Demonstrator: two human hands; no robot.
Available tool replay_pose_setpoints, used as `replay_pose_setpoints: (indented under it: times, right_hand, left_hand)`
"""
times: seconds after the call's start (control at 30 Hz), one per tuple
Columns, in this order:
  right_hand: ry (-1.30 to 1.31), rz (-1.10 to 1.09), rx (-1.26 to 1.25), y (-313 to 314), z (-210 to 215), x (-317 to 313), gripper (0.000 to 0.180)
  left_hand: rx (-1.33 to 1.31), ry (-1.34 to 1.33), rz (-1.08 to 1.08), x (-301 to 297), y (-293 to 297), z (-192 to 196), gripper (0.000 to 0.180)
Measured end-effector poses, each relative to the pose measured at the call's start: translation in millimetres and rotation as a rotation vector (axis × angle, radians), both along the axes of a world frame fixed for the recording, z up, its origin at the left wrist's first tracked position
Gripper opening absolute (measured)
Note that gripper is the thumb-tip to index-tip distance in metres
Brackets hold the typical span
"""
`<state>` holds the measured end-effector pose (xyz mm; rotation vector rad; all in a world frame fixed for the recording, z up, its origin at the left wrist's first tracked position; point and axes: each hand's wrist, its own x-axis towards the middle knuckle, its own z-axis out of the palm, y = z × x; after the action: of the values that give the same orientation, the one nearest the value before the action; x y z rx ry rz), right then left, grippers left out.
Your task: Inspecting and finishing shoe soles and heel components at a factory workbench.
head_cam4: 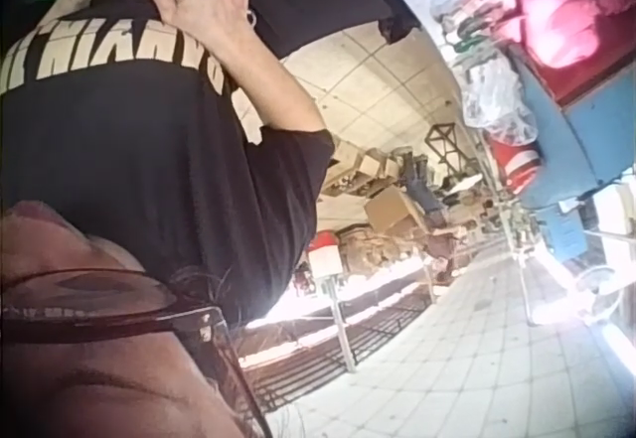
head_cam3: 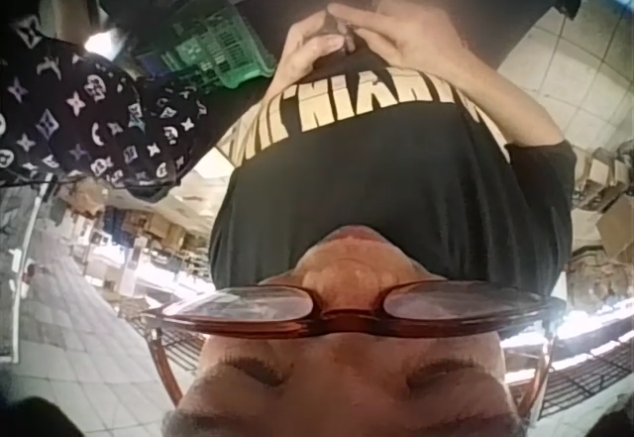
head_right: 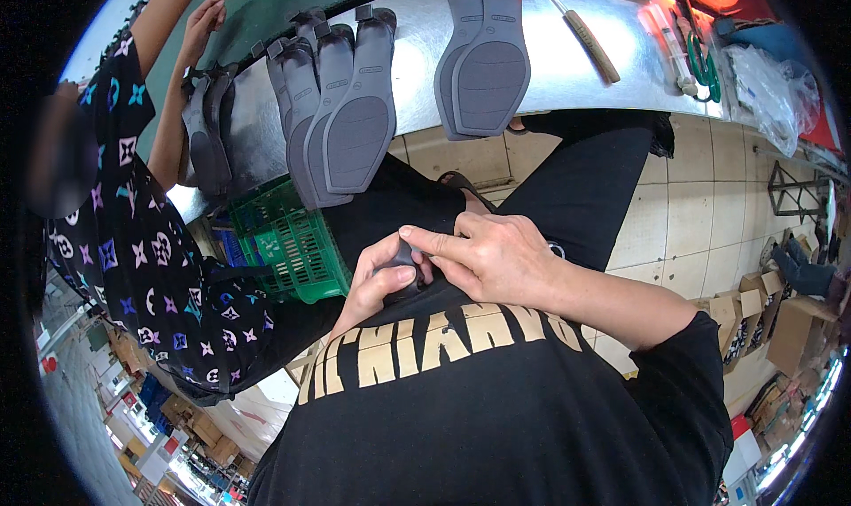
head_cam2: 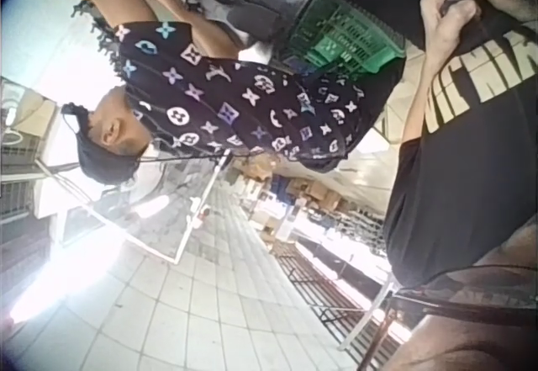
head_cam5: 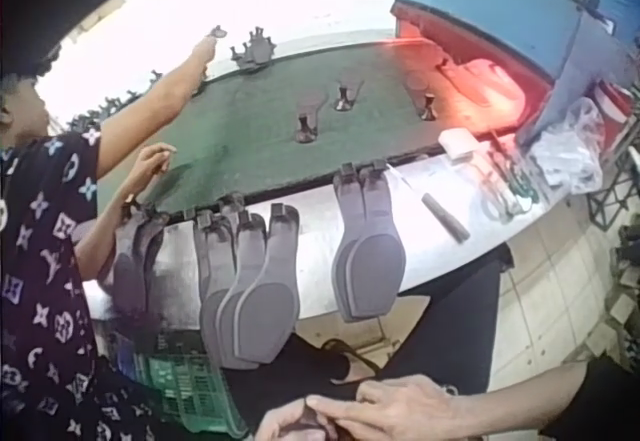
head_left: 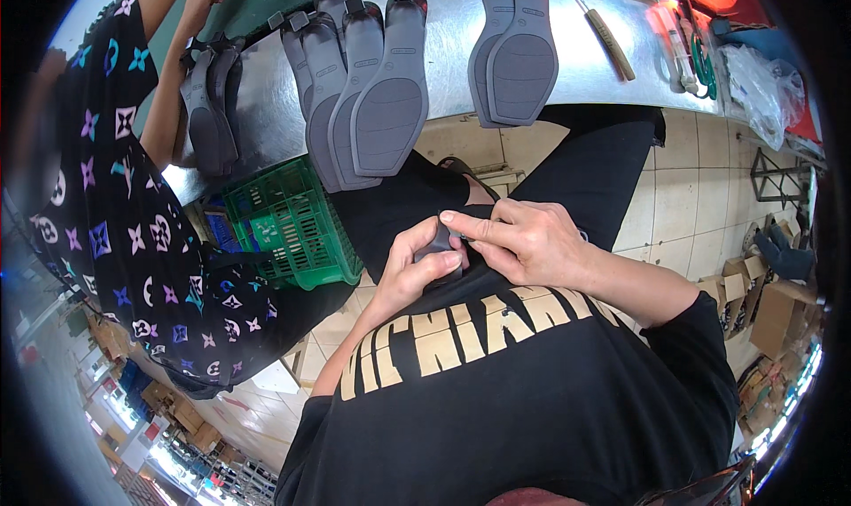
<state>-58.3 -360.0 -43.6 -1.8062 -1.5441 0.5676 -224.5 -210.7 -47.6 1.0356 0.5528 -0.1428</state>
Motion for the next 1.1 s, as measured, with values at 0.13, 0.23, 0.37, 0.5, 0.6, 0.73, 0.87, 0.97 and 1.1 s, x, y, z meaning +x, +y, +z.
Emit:
replay_pose_setpoints:
  times: [0.13, 0.23, 0.37, 0.5, 0.6, 0.73, 0.87, 0.97, 1.1]
  right_hand:
    - [-0.099, 0.026, -0.003, -2, 2, -3, 0.056]
    - [-0.104, 0.027, 0.002, -2, 1, 0, 0.057]
    - [-0.134, 0.030, 0.016, 0, -4, 8, 0.057]
    - [-0.130, -0.053, 0.135, 11, 13, 34, 0.055]
    - [0.118, -0.205, 0.118, 11, 0, 52, 0.051]
    - [0.528, -0.141, -0.110, 5, -19, 52, 0.046]
    - [0.764, -0.157, -0.131, 5, -37, 44, 0.046]
    - [0.955, -0.079, -0.326, 8, -34, 41, 0.050]
    - [1.031, -0.067, -0.394, 18, -33, 42, 0.050]
  left_hand:
    - [-0.019, 0.042, 0.005, -2, -2, 3, 0.022]
    - [-0.026, 0.067, -0.003, 3, -1, 6, 0.021]
    - [-0.004, 0.097, -0.052, 11, 4, -2, 0.020]
    - [-0.033, 0.232, -0.073, 19, 5, -13, 0.018]
    - [-0.030, 0.201, -0.067, 22, 7, -19, 0.017]
    - [-0.049, 0.174, -0.064, 32, 8, -30, 0.017]
    - [-0.069, 0.190, -0.054, 35, 12, -34, 0.018]
    - [-0.058, 0.182, -0.061, 34, 17, -37, 0.018]
    - [0.024, 0.154, -0.063, 33, 20, -43, 0.019]
